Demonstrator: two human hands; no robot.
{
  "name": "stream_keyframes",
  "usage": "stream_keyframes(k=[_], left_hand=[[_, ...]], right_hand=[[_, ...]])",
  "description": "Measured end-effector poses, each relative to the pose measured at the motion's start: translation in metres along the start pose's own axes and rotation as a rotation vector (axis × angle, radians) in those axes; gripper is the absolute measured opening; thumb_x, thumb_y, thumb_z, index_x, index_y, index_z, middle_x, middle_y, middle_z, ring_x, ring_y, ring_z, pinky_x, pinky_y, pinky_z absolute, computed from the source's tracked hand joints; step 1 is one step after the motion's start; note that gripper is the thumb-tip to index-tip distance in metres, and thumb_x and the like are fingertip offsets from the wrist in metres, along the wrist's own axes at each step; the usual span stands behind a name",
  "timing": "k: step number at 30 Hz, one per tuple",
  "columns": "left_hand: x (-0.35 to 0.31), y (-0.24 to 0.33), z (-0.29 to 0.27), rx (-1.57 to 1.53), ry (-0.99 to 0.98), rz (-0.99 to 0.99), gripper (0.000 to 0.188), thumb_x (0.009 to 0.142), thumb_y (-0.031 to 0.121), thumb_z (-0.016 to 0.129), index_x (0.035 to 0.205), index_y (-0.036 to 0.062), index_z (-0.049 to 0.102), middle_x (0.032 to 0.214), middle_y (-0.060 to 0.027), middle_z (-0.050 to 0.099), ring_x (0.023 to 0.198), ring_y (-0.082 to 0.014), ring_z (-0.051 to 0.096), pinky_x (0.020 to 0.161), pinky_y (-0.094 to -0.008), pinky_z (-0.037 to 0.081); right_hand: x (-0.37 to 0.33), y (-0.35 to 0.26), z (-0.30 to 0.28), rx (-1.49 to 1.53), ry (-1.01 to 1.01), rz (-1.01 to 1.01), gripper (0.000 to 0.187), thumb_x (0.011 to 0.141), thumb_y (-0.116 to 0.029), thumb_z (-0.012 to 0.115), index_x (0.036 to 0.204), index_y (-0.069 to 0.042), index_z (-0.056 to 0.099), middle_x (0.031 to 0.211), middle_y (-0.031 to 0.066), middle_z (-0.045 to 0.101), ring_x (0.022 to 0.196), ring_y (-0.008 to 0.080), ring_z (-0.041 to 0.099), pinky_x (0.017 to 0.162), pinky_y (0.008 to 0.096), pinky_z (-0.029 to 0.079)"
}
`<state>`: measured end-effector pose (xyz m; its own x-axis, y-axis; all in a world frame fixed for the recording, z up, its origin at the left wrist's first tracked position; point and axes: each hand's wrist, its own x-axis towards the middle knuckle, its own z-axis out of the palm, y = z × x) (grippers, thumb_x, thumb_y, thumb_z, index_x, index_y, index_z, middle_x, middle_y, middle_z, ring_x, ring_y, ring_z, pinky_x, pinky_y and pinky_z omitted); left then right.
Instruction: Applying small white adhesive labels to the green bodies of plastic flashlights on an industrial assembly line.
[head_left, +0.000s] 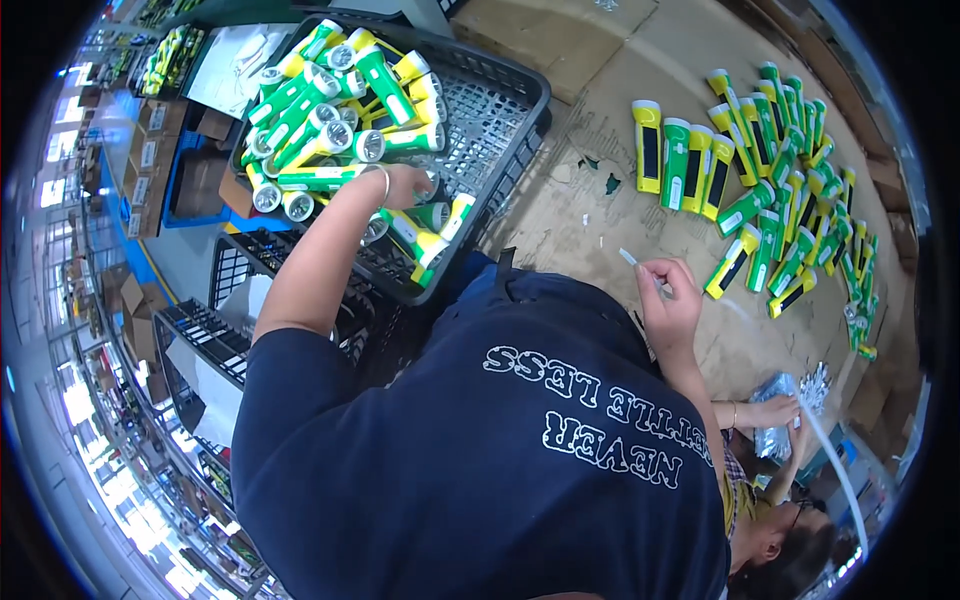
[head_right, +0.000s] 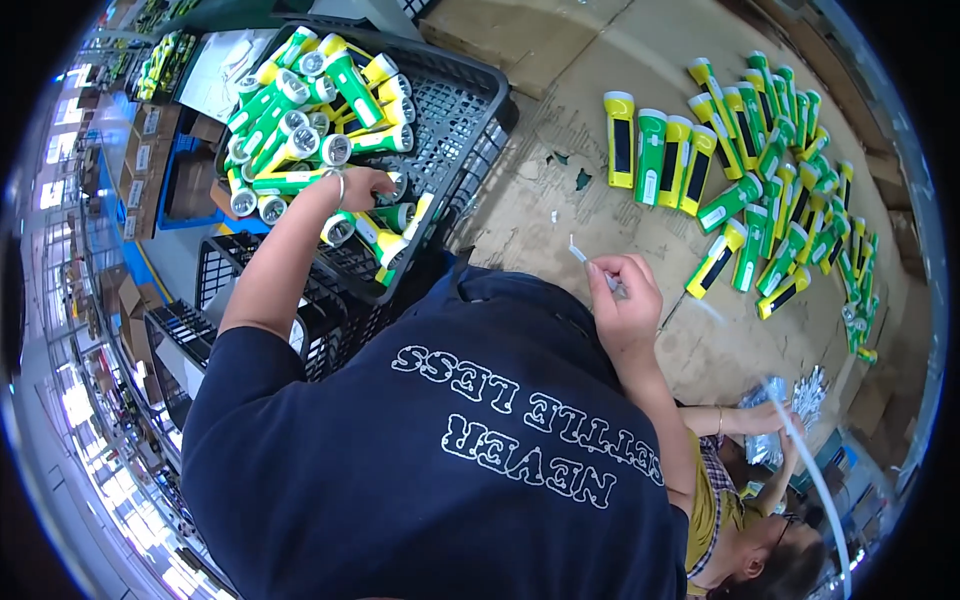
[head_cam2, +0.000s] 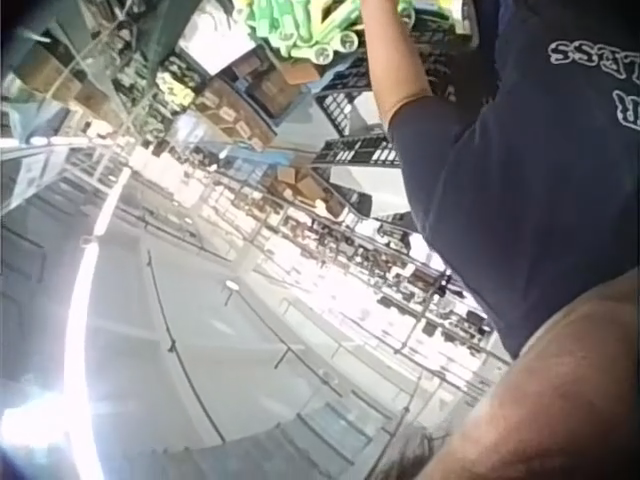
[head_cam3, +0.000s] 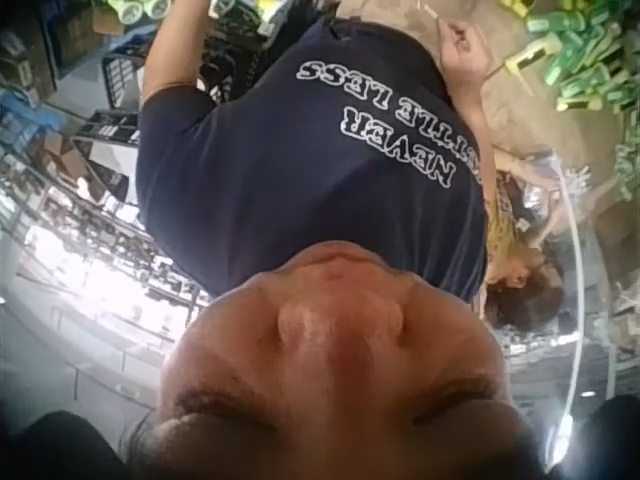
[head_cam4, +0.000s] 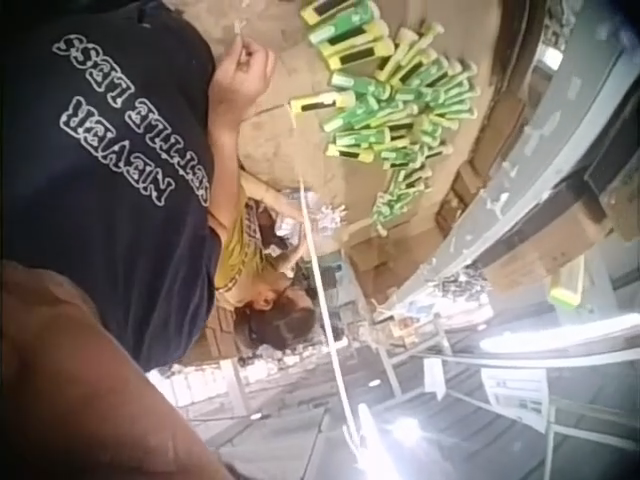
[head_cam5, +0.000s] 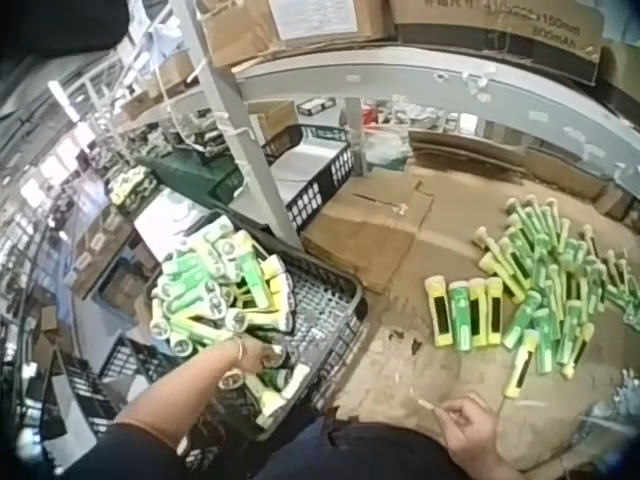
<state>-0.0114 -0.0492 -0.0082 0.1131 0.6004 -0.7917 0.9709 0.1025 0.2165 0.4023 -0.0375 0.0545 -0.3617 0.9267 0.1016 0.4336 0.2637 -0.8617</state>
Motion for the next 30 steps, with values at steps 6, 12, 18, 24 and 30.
stream_keyframes(k=[6,12,18,24,30], left_hand=[[-0.039,0.025,0.020,0.311,-0.086,-0.104,0.053,0.068,0.016,0.068,0.117,0.0260,0.052,0.120,-0.0003,0.051,0.122,-0.0207,0.040,0.102,-0.0570,0.018],[-0.061,0.034,-0.005,-0.547,0.444,0.145,0.053,0.083,0.030,0.060,0.127,0.0097,0.038,0.113,-0.0173,0.055,0.108,-0.0280,0.052,0.088,-0.0351,0.041],[-0.065,0.152,-0.016,-1.038,0.487,0.659,0.041,0.084,0.011,0.055,0.120,0.0010,0.038,0.103,-0.0074,0.053,0.090,-0.0140,0.056,0.079,-0.0277,0.045],[-0.065,0.200,-0.023,-1.065,0.460,0.764,0.051,0.085,0.006,0.052,0.129,0.0012,0.026,0.107,-0.0082,0.049,0.090,-0.0140,0.054,0.077,-0.0284,0.046],[-0.061,0.209,-0.019,-1.193,0.394,0.795,0.049,0.090,0.022,0.046,0.130,0.0014,0.025,0.108,-0.0094,0.048,0.090,-0.0141,0.053,0.079,-0.0295,0.045]], right_hand=[[0.010,-0.013,0.007,0.060,-0.033,-0.068,0.005,0.078,-0.001,0.062,0.079,0.002,0.058,0.073,0.0081,0.054,0.064,0.0156,0.050,0.059,0.0252,0.040],[0.019,-0.031,0.001,0.182,-0.056,0.014,0.005,0.079,-0.003,0.062,0.080,0.001,0.059,0.075,0.0056,0.055,0.069,0.0121,0.051,0.063,0.0237,0.041],[0.040,-0.067,0.015,0.439,-0.122,0.054,0.009,0.079,-0.007,0.064,0.084,0.000,0.061,0.077,0.0037,0.057,0.069,0.0091,0.051,0.065,0.0226,0.043],[0.037,-0.062,0.011,0.532,-0.010,0.108,0.010,0.080,-0.008,0.064,0.085,0.001,0.060,0.077,0.0037,0.056,0.068,0.0084,0.050,0.064,0.0223,0.042],[0.036,-0.062,0.010,0.489,0.026,0.011,0.010,0.081,-0.007,0.063,0.085,0.001,0.060,0.077,0.0045,0.055,0.068,0.0087,0.051,0.063,0.0223,0.042]])
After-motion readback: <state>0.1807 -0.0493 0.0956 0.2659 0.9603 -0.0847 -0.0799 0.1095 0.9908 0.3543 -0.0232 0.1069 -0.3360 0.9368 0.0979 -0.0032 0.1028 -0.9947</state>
